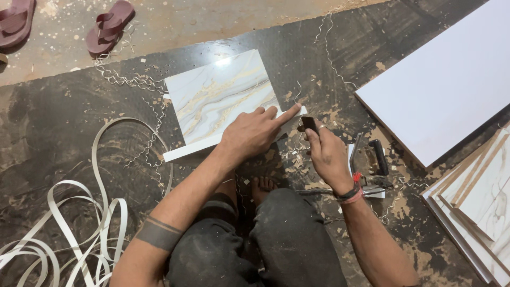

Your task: The person sits on the floor and applies white edge banding tape to the edges of marble-patterned particle board panels. They align the tape along a panel edge, press it with a heated edge-banding iron, then trim the excess tape ends with a small hand cutter and set finished panels on a stack.

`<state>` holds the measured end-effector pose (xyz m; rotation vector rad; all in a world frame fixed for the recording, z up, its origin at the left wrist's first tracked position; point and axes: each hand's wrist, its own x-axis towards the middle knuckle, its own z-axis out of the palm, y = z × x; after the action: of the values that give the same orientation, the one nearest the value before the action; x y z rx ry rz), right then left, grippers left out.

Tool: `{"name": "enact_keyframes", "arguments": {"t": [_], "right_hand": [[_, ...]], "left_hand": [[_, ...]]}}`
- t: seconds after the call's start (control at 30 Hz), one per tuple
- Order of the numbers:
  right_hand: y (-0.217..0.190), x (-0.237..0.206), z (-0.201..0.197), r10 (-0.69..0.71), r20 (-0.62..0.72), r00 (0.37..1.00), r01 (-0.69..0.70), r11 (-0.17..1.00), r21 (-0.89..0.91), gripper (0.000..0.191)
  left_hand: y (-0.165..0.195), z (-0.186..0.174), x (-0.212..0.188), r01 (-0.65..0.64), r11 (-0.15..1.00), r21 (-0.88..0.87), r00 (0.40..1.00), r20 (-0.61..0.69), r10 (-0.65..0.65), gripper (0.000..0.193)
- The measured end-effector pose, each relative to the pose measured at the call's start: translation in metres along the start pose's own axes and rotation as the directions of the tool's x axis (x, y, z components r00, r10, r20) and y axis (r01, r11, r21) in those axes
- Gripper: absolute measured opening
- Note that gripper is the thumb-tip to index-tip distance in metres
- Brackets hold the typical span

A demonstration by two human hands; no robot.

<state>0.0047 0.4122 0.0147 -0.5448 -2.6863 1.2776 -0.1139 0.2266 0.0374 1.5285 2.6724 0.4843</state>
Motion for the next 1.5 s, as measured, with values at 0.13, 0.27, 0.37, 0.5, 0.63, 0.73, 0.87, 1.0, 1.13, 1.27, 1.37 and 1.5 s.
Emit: {"name": "enact_keyframes", "arguments": {"t": [0.13, 0.27, 0.37, 0.5, 0.63, 0.73, 0.87, 1.0, 1.13, 1.27, 1.37, 1.5], "right_hand": [[-0.008, 0.006, -0.001, -0.125, -0.021, 0.992, 0.119, 0.976, -0.182, 0.029], [-0.013, 0.004, -0.002, -0.126, -0.018, 0.992, 0.120, 0.977, -0.177, 0.031], [-0.016, 0.003, -0.002, -0.136, -0.023, 0.990, 0.128, 0.968, -0.214, 0.030], [-0.020, 0.004, -0.003, -0.076, -0.014, 0.997, 0.072, 0.979, -0.190, 0.029], [-0.024, 0.005, -0.003, -0.070, -0.002, 0.998, 0.068, 0.969, -0.239, 0.030], [-0.028, 0.008, -0.003, -0.091, 0.012, 0.996, 0.091, 0.956, -0.280, 0.030], [-0.027, 0.015, -0.003, -0.014, 0.062, 0.998, 0.028, 0.972, -0.235, 0.030], [-0.016, 0.028, -0.004, -0.069, 0.130, 0.989, 0.111, 0.930, -0.352, 0.030], [0.002, 0.053, 0.004, -0.047, 0.264, 0.963, 0.161, 0.888, -0.431, 0.027], [0.025, 0.071, 0.012, 0.245, 0.399, 0.884, -0.098, 0.930, -0.353, 0.028], [0.039, 0.063, 0.021, 0.239, 0.436, 0.868, -0.307, 0.947, 0.094, 0.031], [0.044, 0.044, 0.020, 0.209, 0.334, 0.919, -0.369, 0.749, 0.550, 0.032]], "left_hand": [[-0.001, 0.002, 0.000, 0.008, 1.000, -0.004, 1.000, 0.011, -0.008, 0.071], [-0.003, 0.003, 0.000, -0.008, 1.000, 0.016, 1.000, -0.025, 0.008, 0.076], [-0.004, 0.004, -0.001, -0.002, 1.000, -0.002, 1.000, -0.014, 0.002, 0.076], [-0.004, 0.004, -0.002, -0.009, 1.000, -0.009, 1.000, 0.005, 0.009, 0.086], [-0.004, 0.003, -0.001, -0.012, 1.000, -0.011, 1.000, 0.028, 0.012, 0.091], [-0.005, 0.005, -0.002, -0.021, 1.000, 0.000, 1.000, 0.017, 0.021, 0.090], [-0.006, 0.010, -0.003, -0.035, 0.999, -0.035, 0.999, -0.002, 0.035, 0.087], [-0.008, 0.015, -0.001, -0.041, 0.999, -0.036, 0.999, -0.006, 0.041, 0.086], [-0.003, 0.017, 0.002, -0.018, 0.998, -0.066, 0.998, 0.063, 0.022, 0.076], [-0.003, 0.014, -0.003, -0.009, 0.999, -0.039, 0.999, 0.034, 0.010, 0.073], [-0.004, 0.010, -0.002, 0.023, 0.998, -0.061, 0.998, 0.060, -0.019, 0.069], [-0.006, 0.006, 0.000, 0.025, 0.997, -0.073, 0.997, 0.072, -0.020, 0.070]]}}
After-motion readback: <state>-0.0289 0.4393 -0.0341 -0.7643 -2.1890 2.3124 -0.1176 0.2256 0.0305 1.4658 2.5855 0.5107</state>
